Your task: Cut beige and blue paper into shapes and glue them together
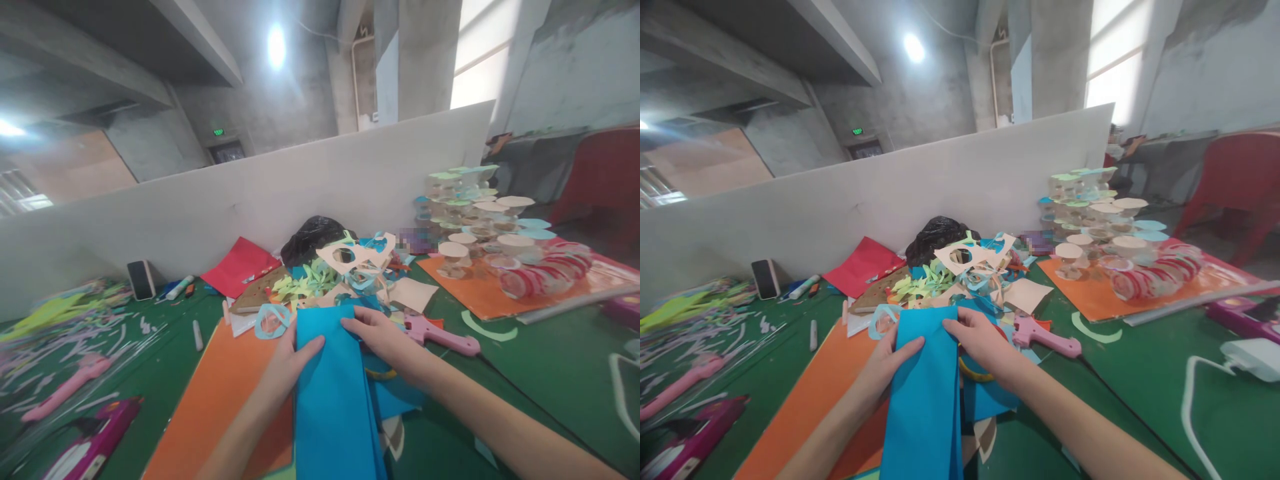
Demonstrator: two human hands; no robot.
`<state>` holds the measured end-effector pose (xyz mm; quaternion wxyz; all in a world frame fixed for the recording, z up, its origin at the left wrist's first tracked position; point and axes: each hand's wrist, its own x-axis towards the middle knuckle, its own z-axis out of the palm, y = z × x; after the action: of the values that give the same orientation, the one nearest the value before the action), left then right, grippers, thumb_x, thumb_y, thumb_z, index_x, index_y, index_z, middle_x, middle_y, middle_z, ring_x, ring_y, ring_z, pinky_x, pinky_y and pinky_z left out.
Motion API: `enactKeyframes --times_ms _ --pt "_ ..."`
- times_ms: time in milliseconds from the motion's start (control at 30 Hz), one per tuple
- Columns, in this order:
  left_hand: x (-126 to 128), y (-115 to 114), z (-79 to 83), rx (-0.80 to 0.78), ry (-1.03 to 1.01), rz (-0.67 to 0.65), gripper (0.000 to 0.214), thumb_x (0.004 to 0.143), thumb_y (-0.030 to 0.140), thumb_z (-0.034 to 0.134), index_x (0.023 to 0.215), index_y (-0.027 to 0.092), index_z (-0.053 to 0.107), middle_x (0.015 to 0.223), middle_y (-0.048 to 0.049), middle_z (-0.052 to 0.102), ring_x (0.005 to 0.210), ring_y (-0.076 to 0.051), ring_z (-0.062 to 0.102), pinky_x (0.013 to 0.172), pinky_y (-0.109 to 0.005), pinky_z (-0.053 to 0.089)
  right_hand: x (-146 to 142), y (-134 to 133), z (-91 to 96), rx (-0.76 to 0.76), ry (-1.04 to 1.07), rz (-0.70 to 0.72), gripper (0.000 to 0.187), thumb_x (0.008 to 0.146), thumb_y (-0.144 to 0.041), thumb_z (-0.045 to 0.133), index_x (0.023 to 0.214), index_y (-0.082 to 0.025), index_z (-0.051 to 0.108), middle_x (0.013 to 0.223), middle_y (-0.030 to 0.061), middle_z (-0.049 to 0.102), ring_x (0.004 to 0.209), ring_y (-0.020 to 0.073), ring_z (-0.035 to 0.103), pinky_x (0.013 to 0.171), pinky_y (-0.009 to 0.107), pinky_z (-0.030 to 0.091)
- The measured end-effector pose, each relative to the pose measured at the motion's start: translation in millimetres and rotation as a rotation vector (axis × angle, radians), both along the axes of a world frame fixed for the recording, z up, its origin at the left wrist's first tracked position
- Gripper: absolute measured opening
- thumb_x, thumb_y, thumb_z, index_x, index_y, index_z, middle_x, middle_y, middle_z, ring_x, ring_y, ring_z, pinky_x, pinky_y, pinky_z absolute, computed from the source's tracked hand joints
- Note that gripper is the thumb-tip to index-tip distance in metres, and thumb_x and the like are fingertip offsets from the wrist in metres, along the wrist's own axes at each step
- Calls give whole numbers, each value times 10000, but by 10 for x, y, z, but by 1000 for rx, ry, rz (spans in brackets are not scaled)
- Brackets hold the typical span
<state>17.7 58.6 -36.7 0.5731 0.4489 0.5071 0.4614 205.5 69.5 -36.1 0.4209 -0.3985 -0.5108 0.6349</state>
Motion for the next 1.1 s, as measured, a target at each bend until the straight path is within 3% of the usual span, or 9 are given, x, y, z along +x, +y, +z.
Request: enactKeyframes --times_ms 133,333,567,1100 --pt "-6 0 -2 4 30 -9 686 684 356 832 1267 180 516 1295 -171 637 1092 -335 667 878 -430 587 -4 -11 21 -1 -4 -3 294 756 -444 698 721 -208 525 575 -71 472 544 96 455 557 233 374" --pt "1 -16 29 -17 59 -28 703 693 365 825 1292 180 508 1304 -178 629 1101 -337 661 887 -441 581 -19 49 -52 -60 86 -25 453 710 -634 678 730 -216 505 613 -60 505 613 125 530 636 274 464" --pt "-22 5 -8 -4 73 -26 725 687 375 828 1312 182 515 1323 -179 616 1144 -353 634 912 -453 564 4 71 -89 -29 66 -15 517 657 -669 709 704 -209 476 600 -77 431 587 98 463 599 248 423" --pt "-16 11 -11 -16 46 -30 742 655 369 842 1304 172 541 1267 -181 652 1120 -365 647 919 -476 553 2 102 -137 -9 41 -20 507 674 -664 686 684 -212 456 601 -70 428 580 96 444 583 245 406"
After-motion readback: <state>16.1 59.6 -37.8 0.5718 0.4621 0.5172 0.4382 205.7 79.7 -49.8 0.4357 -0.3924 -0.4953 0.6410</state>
